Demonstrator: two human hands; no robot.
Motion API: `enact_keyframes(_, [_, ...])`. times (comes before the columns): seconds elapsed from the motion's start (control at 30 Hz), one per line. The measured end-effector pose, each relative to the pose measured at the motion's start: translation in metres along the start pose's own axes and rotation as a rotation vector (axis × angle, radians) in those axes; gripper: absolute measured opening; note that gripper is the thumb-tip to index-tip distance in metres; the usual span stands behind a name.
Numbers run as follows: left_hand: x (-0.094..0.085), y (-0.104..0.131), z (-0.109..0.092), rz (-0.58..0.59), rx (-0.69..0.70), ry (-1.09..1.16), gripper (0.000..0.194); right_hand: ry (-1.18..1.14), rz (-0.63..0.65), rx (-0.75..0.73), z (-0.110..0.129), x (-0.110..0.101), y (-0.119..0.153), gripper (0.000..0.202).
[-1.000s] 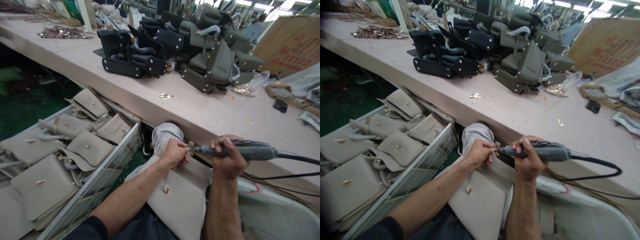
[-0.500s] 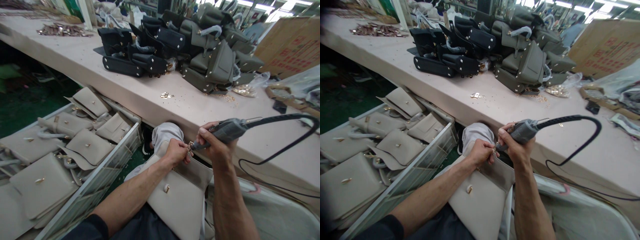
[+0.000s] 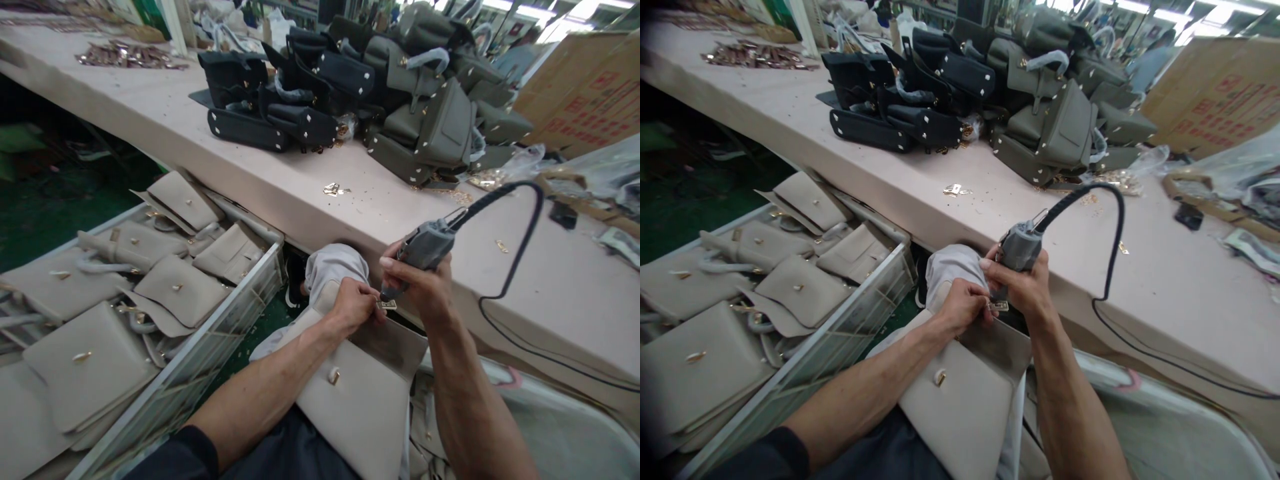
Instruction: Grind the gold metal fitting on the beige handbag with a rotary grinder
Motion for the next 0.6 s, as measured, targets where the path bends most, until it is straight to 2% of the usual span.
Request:
enact_keyframes(0.13, [0.002,0.001,0.004,-0.03,-0.006,0.048,0.027,-0.025,0.058,0.035,0.001,-0.002,0.004,0.021])
enact_keyframes(0.27, [0.005,0.0,0.008,-0.018,-0.031,0.143,0.013,-0.089,0.155,-0.073,0.028,-0.016,0.008,0.021])
enact_keyframes(0.33, [0.004,0.0,0.01,-0.012,-0.027,0.157,0.008,-0.155,0.09,-0.194,0.049,-0.033,0.012,0.019])
enact_keyframes(0.37, [0.003,0.002,0.01,-0.014,-0.005,0.146,0.012,-0.185,0.032,-0.257,0.058,-0.043,0.014,0.017])
enact_keyframes(0.43, [0.001,0.006,0.007,-0.022,0.1,0.062,0.026,-0.236,-0.082,-0.35,0.069,-0.062,0.021,0.014])
enact_keyframes(0.5, [0.0,0.013,-0.003,-0.074,0.287,-0.154,0.033,-0.288,-0.184,-0.389,0.069,-0.076,0.029,0.014])
enact_keyframes(0.6, [0.006,0.026,-0.024,-0.199,0.599,-0.612,0.02,-0.368,-0.282,-0.359,0.055,-0.086,0.041,0.014])
Point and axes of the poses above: each hand's wrist, its own y-axis away from the middle knuckle, its own x-axis out of the palm, z = x × y, the point moved 5 cm from there along -y, towards the middle knuckle, and after that the axes turned 6 degrees about x, right-handed, at the moved point
